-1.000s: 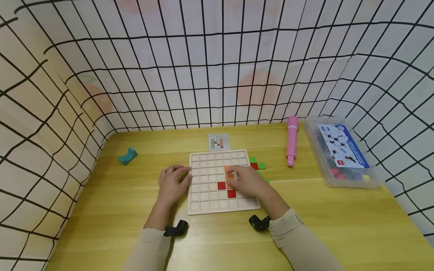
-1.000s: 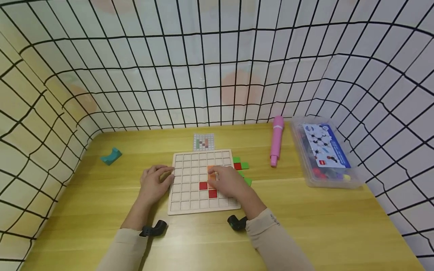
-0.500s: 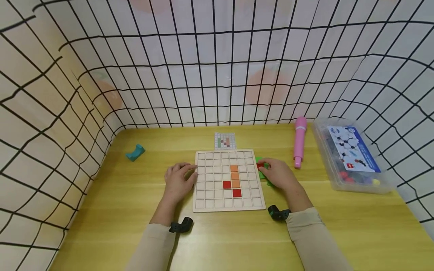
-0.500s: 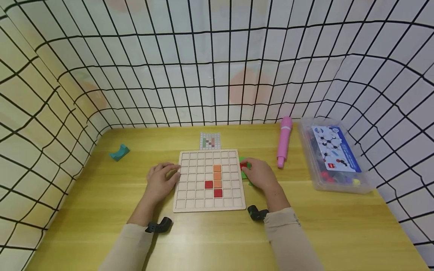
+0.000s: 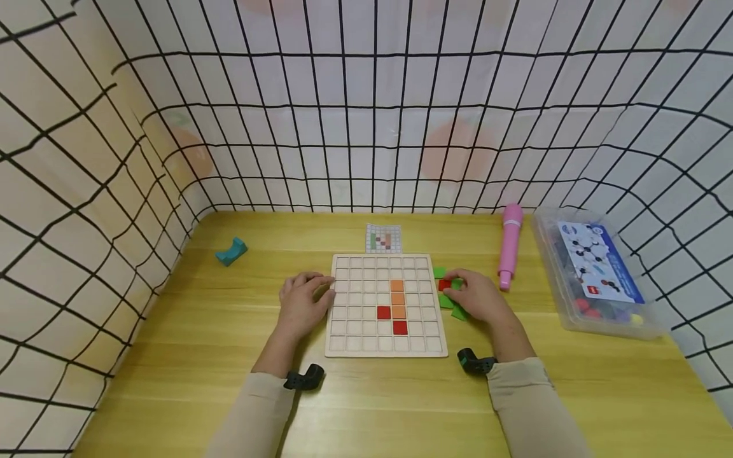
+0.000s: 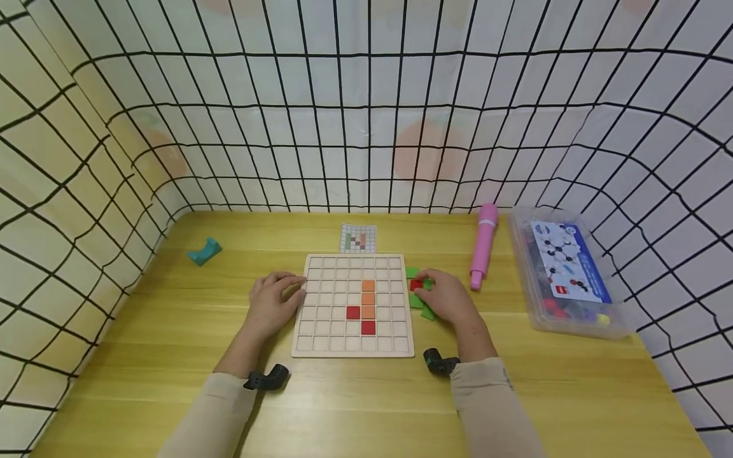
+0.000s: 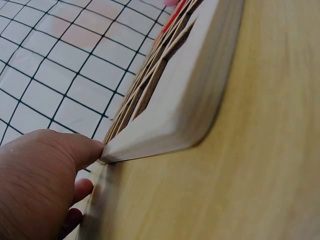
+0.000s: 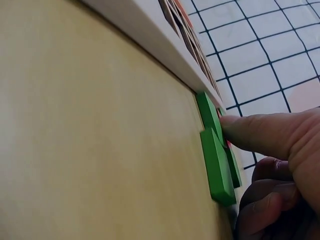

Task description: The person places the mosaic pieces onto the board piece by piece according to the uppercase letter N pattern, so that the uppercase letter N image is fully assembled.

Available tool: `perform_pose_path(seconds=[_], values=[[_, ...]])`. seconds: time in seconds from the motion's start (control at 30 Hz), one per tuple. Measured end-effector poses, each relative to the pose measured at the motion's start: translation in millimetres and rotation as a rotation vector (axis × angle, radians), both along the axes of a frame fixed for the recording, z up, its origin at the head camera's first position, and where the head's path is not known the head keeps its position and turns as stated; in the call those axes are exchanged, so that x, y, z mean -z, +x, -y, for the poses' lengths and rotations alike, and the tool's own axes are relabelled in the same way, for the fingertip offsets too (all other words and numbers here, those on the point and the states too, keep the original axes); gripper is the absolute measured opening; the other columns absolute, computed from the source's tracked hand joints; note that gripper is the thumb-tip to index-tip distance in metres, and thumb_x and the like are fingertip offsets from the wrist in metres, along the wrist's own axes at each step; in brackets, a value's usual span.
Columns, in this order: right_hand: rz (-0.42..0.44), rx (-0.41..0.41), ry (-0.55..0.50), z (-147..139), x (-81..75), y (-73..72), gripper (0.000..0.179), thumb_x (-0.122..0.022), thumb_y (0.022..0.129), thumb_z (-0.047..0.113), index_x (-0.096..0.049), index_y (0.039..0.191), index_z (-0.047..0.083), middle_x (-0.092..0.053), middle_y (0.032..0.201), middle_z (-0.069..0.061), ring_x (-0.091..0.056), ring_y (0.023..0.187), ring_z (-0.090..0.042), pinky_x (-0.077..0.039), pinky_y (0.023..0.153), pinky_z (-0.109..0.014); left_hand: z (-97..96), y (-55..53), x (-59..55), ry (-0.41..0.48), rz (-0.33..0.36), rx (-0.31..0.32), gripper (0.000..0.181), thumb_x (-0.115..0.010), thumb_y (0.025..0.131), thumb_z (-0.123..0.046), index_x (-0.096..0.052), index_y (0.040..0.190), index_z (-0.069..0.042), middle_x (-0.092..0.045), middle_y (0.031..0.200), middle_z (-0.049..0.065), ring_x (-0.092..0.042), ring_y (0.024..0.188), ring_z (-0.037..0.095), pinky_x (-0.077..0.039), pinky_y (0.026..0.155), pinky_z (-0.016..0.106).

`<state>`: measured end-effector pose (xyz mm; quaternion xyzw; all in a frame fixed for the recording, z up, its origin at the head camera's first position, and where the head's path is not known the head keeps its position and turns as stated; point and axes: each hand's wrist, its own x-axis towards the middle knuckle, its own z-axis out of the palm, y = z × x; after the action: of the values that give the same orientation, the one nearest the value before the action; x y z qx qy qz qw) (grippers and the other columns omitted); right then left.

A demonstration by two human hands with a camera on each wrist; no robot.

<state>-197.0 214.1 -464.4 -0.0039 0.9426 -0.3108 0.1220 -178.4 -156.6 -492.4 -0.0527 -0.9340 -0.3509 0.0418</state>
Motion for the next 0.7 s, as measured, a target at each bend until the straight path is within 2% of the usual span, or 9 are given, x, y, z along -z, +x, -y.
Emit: perform_pose_path(seconds=[0.27, 0.7], values=[[0.023, 0.02, -0.024, -7, 2.7, 1.7, 0.036, -0.067, 0.098, 0.03, -0.064, 0.129, 0.013, -0.052, 0.081, -0.005, -0.048, 0.071, -0.02, -0.038, 0.063, -0.03, 1.3, -1.0, 1.6, -0.006, -0.003, 0.009, 0.033, -0.065, 0.099, -0.032, -0.071, 0.129, -0.02, -0.06, 0.139, 0.012, -0.042, 0.133, 0.04, -0.018, 0.116, 0.061], [0.051, -0.002, -0.044, -16, 4.4, -0.5, 0.049, -0.074, 0.092, 0.032, -0.062, 0.135, 0.012, -0.047, 0.081, -0.005, -0.045, 0.073, -0.021, -0.035, 0.065, -0.031, 2.6, 0.3, -0.1, 0.005, -0.003, 0.016, 0.034, -0.065, 0.099, -0.032, -0.071, 0.13, -0.02, -0.059, 0.139, 0.012, -0.042, 0.132, 0.039, -0.017, 0.117, 0.062]])
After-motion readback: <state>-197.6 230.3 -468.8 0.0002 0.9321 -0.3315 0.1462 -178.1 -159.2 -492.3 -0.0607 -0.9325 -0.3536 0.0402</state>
